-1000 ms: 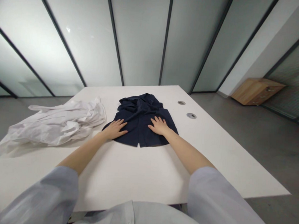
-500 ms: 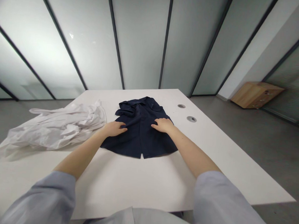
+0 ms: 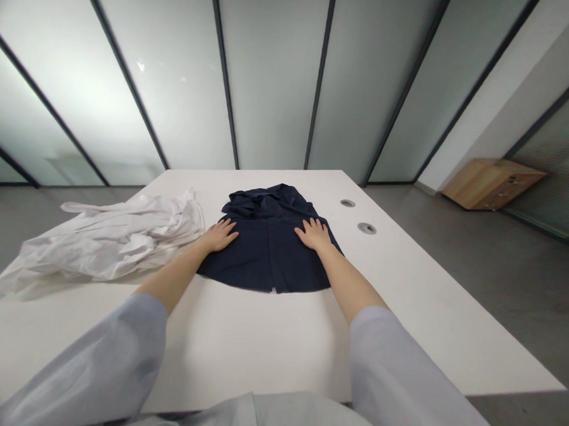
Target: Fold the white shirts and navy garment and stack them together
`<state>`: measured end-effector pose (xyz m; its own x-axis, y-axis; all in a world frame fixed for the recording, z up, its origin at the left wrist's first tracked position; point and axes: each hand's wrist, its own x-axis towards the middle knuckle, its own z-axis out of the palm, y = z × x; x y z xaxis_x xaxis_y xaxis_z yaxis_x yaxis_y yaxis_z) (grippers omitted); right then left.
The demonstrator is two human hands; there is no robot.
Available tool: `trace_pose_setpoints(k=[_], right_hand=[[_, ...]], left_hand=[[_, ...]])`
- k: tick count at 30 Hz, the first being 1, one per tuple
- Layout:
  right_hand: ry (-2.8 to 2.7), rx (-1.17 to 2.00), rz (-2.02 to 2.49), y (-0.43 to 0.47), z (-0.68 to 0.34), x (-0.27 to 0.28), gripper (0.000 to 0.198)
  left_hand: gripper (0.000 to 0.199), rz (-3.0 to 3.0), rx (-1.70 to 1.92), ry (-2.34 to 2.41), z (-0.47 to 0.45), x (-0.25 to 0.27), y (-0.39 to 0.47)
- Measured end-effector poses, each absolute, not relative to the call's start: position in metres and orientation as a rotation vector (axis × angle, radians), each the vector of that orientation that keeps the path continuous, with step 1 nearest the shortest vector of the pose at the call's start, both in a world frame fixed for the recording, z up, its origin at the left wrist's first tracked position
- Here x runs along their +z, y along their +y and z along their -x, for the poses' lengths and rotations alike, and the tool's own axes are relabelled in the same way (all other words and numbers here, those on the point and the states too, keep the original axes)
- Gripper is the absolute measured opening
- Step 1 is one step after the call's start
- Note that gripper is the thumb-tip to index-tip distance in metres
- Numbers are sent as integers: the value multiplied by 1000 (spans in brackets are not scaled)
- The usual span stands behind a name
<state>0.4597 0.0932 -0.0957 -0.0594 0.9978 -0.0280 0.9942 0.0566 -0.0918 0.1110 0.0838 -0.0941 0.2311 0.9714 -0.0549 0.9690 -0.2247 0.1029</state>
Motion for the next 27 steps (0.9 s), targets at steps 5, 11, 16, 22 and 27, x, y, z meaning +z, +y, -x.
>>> trace_pose_setpoints(k=[5,11,16,22,27], right_hand=[[-2152,161,2268,80,-442,-97,74],[-2310,97,2240,68,-432,-71,66],[-2347,-67,2099,81,-440,-56,54],[-2506,58,1846,91,-447,-85,66],[-2238,115,2172,79,-435,-96,77]], left_hand=[[75,-2268,-44,2041,-120,-95,57],[82,-2298,-123,2161,-128,-77,22],[68,-2351,17,2250,-139,-58,29],[63,-2613,102,1773,-138,-83,58],[76,-2318,54,2015,-144,-93,57]])
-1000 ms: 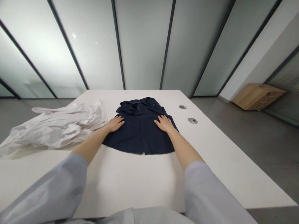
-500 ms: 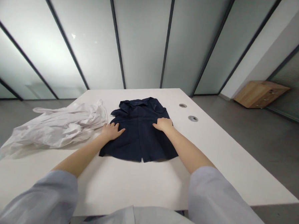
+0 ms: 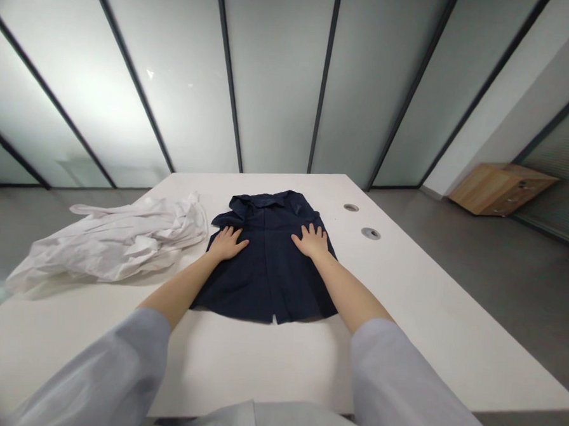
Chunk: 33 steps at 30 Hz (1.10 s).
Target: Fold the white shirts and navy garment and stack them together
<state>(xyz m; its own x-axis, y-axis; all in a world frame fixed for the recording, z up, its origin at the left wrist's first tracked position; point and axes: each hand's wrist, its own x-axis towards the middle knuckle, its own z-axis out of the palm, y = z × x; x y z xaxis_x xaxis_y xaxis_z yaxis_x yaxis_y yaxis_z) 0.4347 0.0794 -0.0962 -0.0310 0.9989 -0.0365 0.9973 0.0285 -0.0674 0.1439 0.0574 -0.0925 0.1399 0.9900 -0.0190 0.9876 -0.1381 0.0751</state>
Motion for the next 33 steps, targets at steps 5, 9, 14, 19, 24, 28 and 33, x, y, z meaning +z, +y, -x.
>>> trace_pose_setpoints(k=[5,9,14,19,24,28,33], right_hand=[[-2179,49,2318,61,-408,-83,76],[-2387,-25,2104,64,-408,-68,61],[-2519,-12,1791,84,-425,-76,59],[-2360,109,1988,90,-427,-94,69],[-2242,138,2136,81,-421,-94,78],[-2222,136,2215,63,-417,-93,78],[-2350,-103,2025,49,-420,-81,65]], left_hand=[[77,-2149,26,2255,-171,-86,34],[71,-2213,-5,2239,-176,-73,28],[66,-2514,95,1961,-159,-74,48],[74,-2267,39,2102,-144,-85,70],[77,-2198,-45,2191,-138,-84,69],[81,-2269,-92,2147,-136,-83,49],[85,-2246,-197,2115,-135,-74,30]])
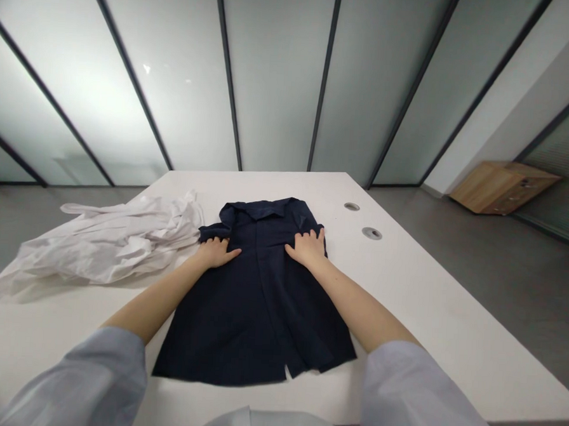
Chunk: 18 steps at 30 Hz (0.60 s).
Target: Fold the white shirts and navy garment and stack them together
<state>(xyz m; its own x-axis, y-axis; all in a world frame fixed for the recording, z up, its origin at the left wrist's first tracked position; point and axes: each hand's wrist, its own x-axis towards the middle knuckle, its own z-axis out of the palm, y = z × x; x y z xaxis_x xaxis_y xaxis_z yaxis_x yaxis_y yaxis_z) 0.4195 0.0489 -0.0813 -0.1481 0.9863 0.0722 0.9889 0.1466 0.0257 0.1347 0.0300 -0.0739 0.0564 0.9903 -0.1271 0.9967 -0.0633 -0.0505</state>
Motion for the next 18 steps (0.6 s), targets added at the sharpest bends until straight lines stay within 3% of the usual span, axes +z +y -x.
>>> trace_pose_setpoints(k=[3,6,13,18], right_hand=[[-2441,-148,1761,58,-421,-74,50],[-2525,-74,1612,75,-419,-77,50],[-2374,113,1956,87,-409,-95,67],[-2433,-67,1984,62,-404,-79,61]], left_hand=[[81,-2350,-148,2049,-140,-69,36],[76,-2406,-43,1942,-147,-70,54],[71,-2210,12,1888,-143,-85,86],[71,-2305,-43,1849,-142,-83,68]])
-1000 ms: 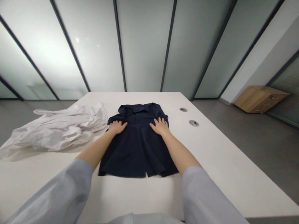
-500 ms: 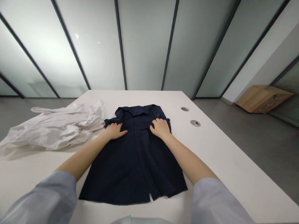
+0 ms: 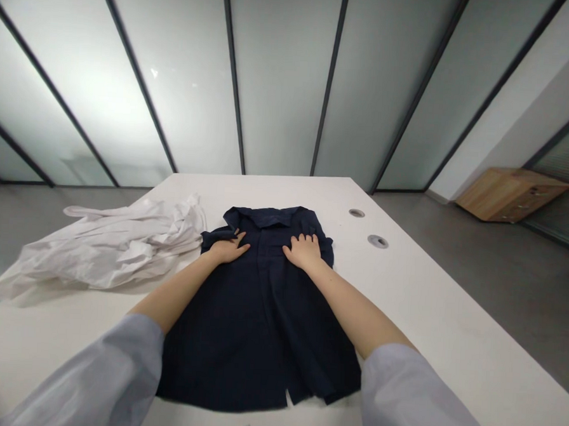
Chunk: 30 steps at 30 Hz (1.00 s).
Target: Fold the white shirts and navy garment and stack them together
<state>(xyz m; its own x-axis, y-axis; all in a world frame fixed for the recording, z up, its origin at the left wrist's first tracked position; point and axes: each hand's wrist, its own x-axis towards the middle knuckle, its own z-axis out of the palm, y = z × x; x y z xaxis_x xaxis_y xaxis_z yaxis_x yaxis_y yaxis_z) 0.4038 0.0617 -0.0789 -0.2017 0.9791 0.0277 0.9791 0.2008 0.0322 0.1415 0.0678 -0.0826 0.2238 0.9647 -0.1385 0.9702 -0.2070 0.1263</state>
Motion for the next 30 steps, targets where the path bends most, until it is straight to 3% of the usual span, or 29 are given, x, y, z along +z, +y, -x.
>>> trace_pose_setpoints(k=[4,8,13,18,22,26,30], right_hand=[[-2537,-18,1934,55,-408,-58,54],[-2372,179,1891,82,-414,-51,45],[-2184,429,1882,130,-411,-63,51],[-2101,613,1974,159,-397,-63,28],[-2053,687,2033,173,-391,-56,20],[-1929,600,2036,173,-392,-59,32],[-1902,603,1862,161,-387,-70,46]], left_hand=[[74,-2414,-17,1840,-142,-75,47],[64,-2406,305,1756,-148,-67,58],[59,-2059,511,1614,-169,-65,102],[30,-1850,471,1696,-183,-63,135],[38,-1795,478,1761,-182,-53,148],[37,-1806,439,1899,-179,-48,148],[69,-1826,324,2030,-186,-53,141]])
